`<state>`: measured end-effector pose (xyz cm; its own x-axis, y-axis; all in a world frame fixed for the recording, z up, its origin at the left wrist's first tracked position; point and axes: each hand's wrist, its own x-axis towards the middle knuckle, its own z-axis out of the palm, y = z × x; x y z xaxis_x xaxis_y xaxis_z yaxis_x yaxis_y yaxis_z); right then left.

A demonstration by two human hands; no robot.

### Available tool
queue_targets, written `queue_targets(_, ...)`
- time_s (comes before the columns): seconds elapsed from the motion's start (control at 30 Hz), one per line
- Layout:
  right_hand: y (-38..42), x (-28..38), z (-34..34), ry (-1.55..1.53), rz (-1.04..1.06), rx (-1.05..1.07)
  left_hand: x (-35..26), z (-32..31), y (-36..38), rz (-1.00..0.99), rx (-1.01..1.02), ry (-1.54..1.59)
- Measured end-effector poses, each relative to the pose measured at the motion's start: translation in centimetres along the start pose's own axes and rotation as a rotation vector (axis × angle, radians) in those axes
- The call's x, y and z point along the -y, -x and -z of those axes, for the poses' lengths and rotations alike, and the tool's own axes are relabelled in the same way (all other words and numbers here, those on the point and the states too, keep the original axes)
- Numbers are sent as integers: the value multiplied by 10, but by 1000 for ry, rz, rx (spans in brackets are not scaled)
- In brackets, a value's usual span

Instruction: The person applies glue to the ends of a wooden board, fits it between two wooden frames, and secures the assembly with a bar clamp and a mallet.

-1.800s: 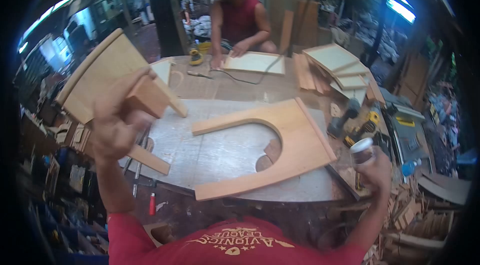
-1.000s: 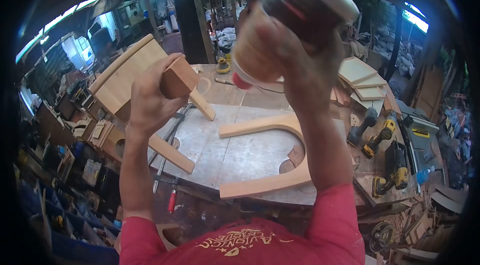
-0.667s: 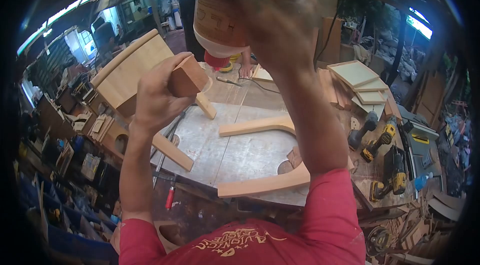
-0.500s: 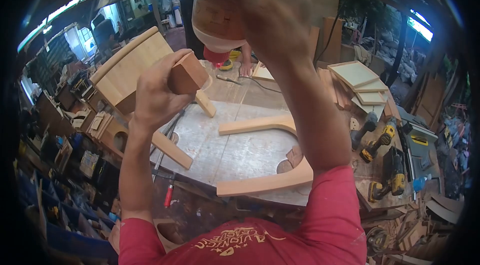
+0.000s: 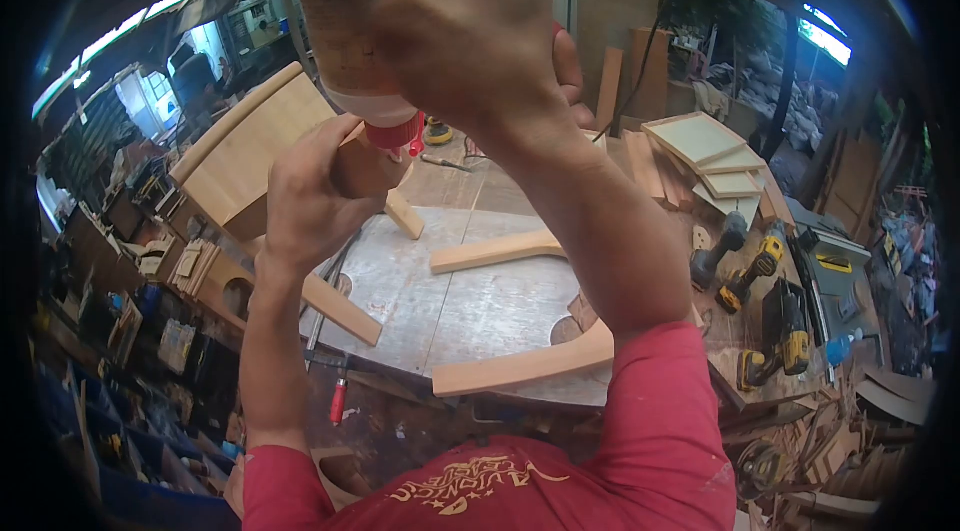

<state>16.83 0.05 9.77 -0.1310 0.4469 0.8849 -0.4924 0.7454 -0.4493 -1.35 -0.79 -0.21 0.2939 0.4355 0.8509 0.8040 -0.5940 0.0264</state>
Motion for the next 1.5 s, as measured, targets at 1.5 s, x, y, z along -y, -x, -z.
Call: queue_targets(1.5, 11, -32, 9, -157, 547, -74, -2, 0, -1, 27, -11, 15)
